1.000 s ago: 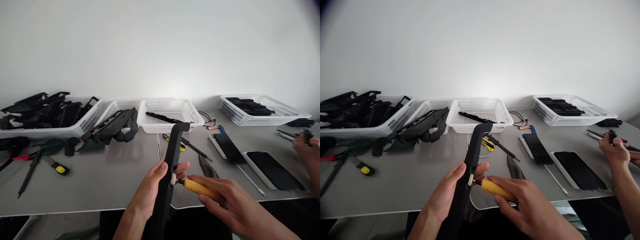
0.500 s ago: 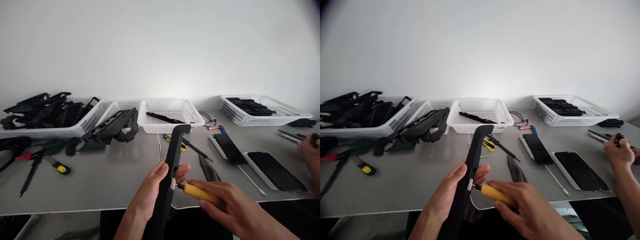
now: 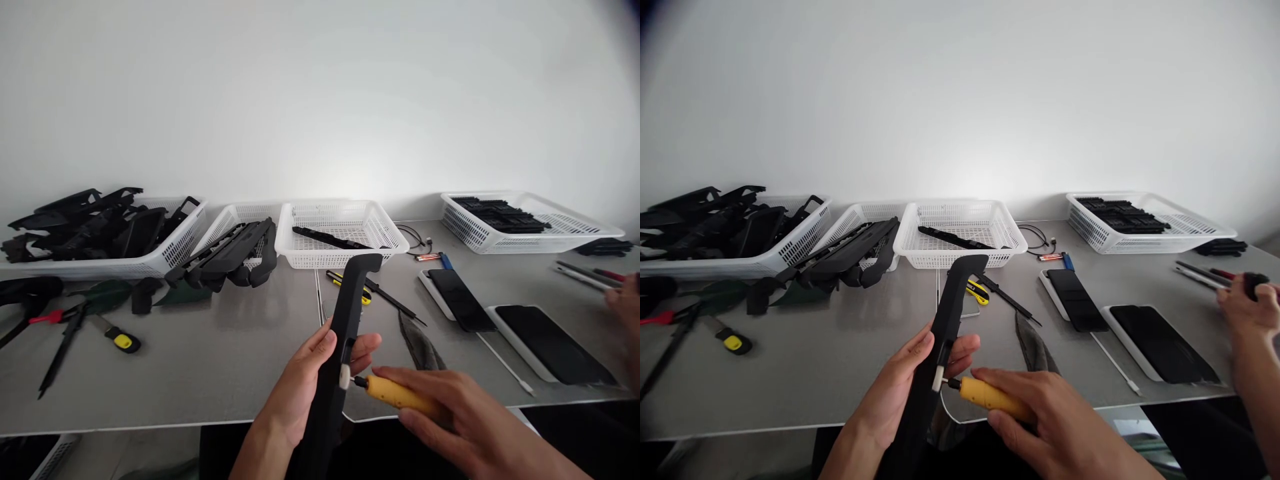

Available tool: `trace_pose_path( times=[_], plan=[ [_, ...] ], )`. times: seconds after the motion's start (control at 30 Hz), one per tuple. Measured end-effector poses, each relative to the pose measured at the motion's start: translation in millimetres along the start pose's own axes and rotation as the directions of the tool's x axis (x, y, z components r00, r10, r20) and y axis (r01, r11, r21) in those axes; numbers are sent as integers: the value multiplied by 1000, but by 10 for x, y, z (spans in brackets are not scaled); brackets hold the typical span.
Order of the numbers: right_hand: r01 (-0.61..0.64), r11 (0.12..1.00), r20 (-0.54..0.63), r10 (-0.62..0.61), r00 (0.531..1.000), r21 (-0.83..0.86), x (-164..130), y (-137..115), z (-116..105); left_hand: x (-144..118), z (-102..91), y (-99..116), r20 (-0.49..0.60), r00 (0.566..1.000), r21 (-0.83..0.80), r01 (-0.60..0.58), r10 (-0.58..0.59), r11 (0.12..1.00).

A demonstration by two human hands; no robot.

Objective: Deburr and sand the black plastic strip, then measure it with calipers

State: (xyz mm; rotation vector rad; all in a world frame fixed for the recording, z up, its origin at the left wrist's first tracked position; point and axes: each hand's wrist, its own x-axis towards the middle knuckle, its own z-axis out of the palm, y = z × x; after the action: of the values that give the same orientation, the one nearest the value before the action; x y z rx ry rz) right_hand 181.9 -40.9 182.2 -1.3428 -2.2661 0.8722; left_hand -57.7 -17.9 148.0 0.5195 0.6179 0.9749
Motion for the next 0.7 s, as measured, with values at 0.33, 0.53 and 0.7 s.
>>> trace_pose_path(
  times=[0.33, 0.53, 0.7],
  plan=[
    [-61, 998, 2, 61, 998, 14, 23, -38, -27, -27, -7, 5, -2, 1000, 24, 1, -1, 1000],
    [-11, 1000, 56, 9, 998, 23, -36, -35, -25, -23, 6, -10, 24, 1000, -14, -15, 15, 1000],
    [-10, 999, 61, 8, 998, 37, -37, -70, -45, -17, 57, -12, 8, 999, 11, -52, 52, 999]
  ],
)
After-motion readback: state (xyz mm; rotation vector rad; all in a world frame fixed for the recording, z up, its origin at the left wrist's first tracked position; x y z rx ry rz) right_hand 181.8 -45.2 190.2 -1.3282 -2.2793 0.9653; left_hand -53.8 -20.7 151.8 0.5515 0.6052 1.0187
